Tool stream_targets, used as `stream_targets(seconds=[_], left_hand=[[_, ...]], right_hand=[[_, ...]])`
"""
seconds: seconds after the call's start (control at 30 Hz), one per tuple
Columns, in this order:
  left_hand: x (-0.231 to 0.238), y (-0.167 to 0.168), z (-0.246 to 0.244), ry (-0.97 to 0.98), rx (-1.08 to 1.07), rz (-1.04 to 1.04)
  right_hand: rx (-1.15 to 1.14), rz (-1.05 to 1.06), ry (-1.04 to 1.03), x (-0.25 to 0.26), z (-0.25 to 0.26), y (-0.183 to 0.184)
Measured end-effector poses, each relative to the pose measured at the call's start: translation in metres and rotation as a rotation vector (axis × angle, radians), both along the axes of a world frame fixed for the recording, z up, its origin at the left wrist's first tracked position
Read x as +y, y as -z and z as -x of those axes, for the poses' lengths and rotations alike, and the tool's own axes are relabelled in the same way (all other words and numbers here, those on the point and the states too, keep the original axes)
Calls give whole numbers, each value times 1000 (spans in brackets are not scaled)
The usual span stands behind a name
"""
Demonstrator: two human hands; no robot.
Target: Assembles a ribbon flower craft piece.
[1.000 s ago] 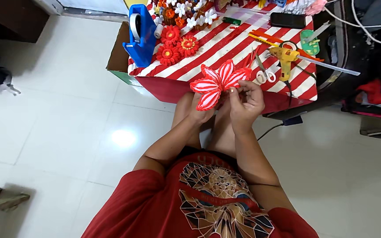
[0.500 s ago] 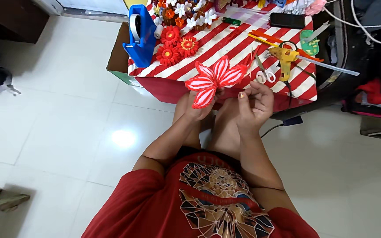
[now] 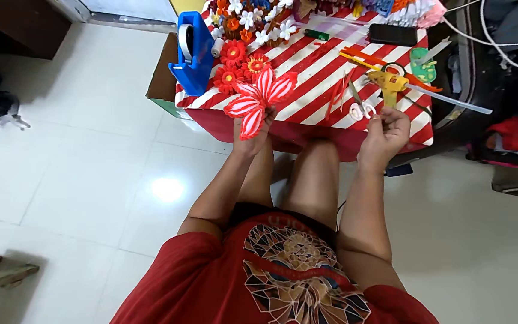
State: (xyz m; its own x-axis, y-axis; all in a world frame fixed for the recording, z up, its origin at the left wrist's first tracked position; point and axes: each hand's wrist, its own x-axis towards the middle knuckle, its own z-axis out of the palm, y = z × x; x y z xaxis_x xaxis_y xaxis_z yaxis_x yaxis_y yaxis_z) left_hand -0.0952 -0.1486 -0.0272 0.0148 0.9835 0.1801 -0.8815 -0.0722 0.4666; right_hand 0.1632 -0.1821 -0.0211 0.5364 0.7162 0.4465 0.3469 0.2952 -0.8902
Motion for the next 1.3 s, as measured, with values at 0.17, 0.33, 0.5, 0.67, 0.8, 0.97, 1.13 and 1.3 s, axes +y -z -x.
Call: stream_targets(seconds=[0.17,0.33,0.5,0.67,0.8,0.97,1.13,1.3], left_hand=[[3,0,-1,13,-3,19],[-8,3,-19,169,-42,33],[-13,-4,-16,226,-91,41],[-10,-15,-11,212,-138,50],[-1,-22,-6,176,-107,-66],[6,-24,-3,151,-120,-87],[10,-18,-5,171,-128,-44],[9,-16,-7,199,-139,36]], right_hand=[[-223,14,-185,20,30,-3],[-431,3,-513,25,88,-4],[-550,-71,-440,-5,114,17],[-722,-25,-466,-50,104,69],[-957,575,-984,-76,95,77],[-808,373,-766,-35,76,45],[-644,402,-464,78,48,-28],[-606,727,-334,193,46,-20]])
